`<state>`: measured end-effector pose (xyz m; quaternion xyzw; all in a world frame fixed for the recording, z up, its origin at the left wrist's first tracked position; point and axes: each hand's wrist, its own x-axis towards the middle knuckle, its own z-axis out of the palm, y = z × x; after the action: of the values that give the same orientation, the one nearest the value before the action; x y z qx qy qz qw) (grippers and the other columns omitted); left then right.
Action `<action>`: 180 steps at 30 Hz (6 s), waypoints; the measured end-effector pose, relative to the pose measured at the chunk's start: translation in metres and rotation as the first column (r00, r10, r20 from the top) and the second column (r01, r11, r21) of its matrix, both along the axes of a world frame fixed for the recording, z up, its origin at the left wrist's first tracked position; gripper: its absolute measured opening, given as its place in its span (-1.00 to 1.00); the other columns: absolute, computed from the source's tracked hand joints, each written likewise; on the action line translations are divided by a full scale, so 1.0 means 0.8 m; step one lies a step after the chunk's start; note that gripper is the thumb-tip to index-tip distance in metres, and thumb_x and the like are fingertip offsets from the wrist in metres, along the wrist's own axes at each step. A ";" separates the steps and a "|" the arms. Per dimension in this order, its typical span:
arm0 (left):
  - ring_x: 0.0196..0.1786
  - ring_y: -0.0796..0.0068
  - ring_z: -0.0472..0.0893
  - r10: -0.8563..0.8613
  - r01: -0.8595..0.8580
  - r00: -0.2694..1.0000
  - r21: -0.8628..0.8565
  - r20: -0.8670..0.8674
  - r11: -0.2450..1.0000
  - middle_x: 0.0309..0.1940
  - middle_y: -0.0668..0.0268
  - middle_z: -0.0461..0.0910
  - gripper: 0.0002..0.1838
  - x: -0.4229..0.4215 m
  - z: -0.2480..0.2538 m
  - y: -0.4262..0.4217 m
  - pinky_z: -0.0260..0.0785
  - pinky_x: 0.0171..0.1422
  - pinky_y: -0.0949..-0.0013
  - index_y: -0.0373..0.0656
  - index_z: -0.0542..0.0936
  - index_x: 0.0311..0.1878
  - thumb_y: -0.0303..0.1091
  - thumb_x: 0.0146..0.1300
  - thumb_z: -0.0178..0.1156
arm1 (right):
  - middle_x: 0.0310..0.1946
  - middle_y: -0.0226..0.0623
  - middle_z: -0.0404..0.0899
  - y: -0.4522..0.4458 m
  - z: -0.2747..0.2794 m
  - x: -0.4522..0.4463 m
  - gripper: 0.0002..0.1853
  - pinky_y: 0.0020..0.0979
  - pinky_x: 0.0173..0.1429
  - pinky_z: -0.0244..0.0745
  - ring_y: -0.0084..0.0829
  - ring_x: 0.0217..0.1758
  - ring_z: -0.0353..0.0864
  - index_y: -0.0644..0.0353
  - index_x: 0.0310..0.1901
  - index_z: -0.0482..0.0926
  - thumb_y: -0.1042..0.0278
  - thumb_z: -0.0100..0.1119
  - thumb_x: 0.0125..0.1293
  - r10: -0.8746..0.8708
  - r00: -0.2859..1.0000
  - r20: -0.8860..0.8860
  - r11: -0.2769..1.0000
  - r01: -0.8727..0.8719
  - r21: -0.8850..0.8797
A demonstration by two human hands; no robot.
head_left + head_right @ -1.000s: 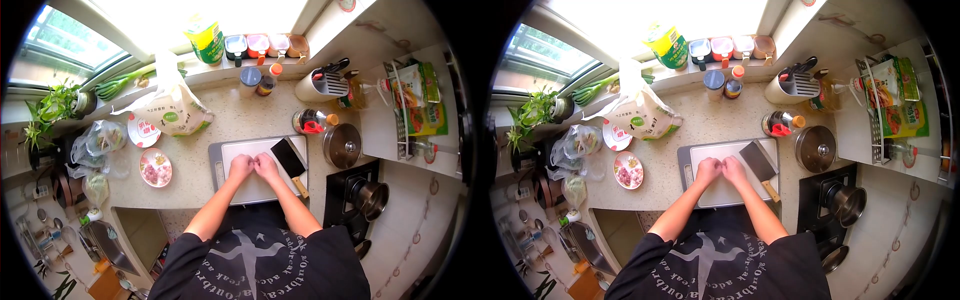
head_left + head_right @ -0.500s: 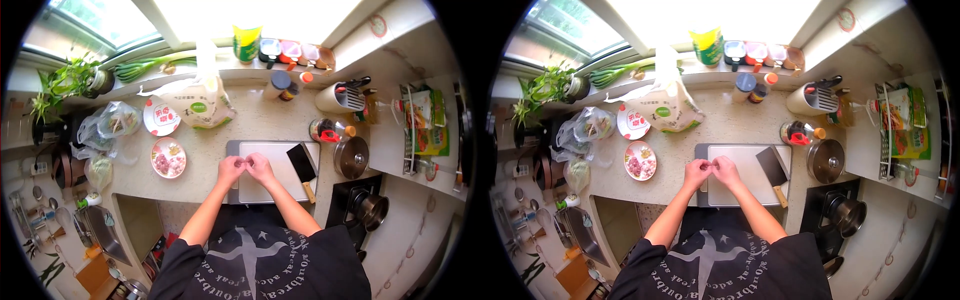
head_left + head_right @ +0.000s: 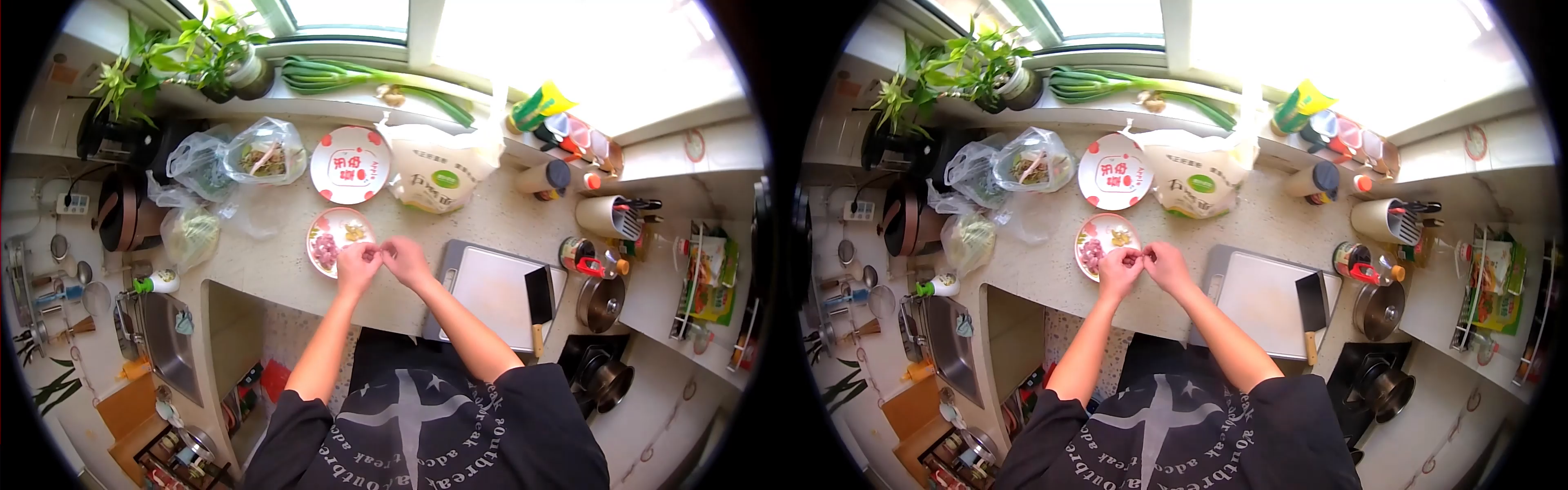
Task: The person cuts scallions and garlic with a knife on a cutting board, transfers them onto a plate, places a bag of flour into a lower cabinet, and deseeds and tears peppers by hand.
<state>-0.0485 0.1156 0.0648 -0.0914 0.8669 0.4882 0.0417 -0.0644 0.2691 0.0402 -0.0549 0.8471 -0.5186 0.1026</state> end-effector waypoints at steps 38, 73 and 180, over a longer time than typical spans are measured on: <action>-0.34 0.58 0.69 0.078 -0.074 0.997 0.104 -0.029 0.992 -0.32 0.31 0.70 -0.83 -0.024 -0.031 -0.115 0.56 -0.19 0.46 -0.30 0.73 -0.04 -0.46 0.38 0.29 | -0.33 -0.11 0.58 -0.018 -0.056 0.041 -0.90 0.02 -0.17 0.53 0.02 -0.24 0.60 0.16 -0.34 0.56 0.39 0.27 0.15 0.099 0.988 -0.118 0.851 -0.023 0.525; -0.35 0.67 0.61 0.141 -0.162 0.986 0.315 0.089 0.935 -0.36 0.40 0.68 -0.79 0.016 -0.007 -0.096 0.50 -0.20 0.51 -0.20 0.73 0.08 -0.46 0.42 0.29 | -0.41 -0.21 0.59 0.023 -0.004 0.073 -0.84 -0.11 -0.10 0.44 -0.07 -0.21 0.57 0.16 -0.39 0.60 0.41 0.45 0.17 -0.102 0.968 -0.229 0.941 0.169 0.293; -0.31 0.42 0.51 -0.455 0.529 0.849 0.466 -0.269 0.709 -0.42 0.17 0.61 -0.56 0.025 0.427 0.150 0.26 -0.09 0.43 -0.46 0.65 -0.25 -0.21 -0.05 0.17 | 0.30 -0.18 0.38 0.237 -0.112 0.638 -0.29 -0.16 0.11 0.57 -0.20 0.18 0.56 0.01 0.47 0.37 -0.05 0.35 0.38 -0.794 -0.422 0.439 -0.423 0.900 0.100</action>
<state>-0.0288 0.2356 0.4061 0.1912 0.6936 0.6812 0.1352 0.4458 0.4584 -0.0494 0.7402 0.3770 -0.4986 -0.2479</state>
